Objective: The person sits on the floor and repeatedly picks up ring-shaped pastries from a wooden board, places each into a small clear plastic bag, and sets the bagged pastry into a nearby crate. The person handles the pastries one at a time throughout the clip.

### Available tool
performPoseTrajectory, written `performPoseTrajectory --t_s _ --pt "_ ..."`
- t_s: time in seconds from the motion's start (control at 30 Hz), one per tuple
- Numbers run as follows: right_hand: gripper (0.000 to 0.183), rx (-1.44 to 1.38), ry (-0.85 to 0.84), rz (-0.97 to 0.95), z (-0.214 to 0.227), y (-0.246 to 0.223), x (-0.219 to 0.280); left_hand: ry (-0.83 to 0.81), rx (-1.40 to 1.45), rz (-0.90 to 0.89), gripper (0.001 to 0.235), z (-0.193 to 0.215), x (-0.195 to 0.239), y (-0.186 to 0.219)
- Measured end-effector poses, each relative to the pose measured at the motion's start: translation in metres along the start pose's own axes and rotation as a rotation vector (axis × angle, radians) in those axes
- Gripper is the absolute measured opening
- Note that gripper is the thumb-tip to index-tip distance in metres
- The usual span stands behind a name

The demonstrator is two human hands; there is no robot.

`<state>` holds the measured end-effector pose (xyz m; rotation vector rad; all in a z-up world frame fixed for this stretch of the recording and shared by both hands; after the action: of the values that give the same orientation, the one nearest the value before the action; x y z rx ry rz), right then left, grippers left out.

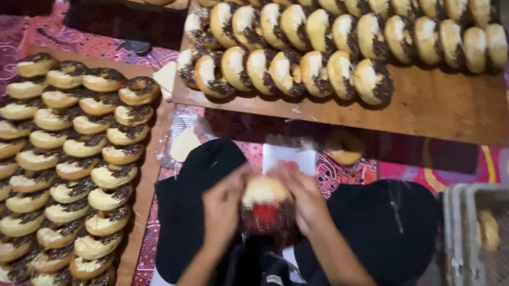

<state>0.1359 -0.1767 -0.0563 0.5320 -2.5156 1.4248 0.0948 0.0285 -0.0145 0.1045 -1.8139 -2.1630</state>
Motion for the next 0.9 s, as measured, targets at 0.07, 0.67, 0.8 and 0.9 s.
performPoseTrajectory --t_s 0.07,0.67,0.8,0.9 --pt "0.025 0.204 -0.095 0.157 -0.025 -0.021 -0.036 0.101 -0.027 -0.186 0.019 0.039 -0.020 0.030" --pt "0.032 0.072 0.146 -0.304 0.040 0.117 -0.028 -0.177 0.019 0.416 0.038 0.057 -0.005 -0.113" --pt "0.060 -0.132 0.098 -0.236 0.062 0.098 -0.024 -0.430 0.020 0.344 0.043 -0.005 -0.005 -0.046" --pt "0.049 -0.264 0.515 0.005 0.161 0.043 -0.044 -0.421 -0.147 -0.338 0.043 -0.016 0.018 0.083"
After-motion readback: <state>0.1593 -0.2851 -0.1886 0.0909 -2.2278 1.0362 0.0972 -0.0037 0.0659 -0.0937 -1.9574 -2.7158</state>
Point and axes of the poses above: each hand's wrist, its own x-axis away from the middle knuckle, its own z-axis out of the back of the hand, y = z × x, the point moved 10 cm from there along -x, towards the middle knuckle, and after that the axes turned 7 degrees about -x, right-handed, at the moved point
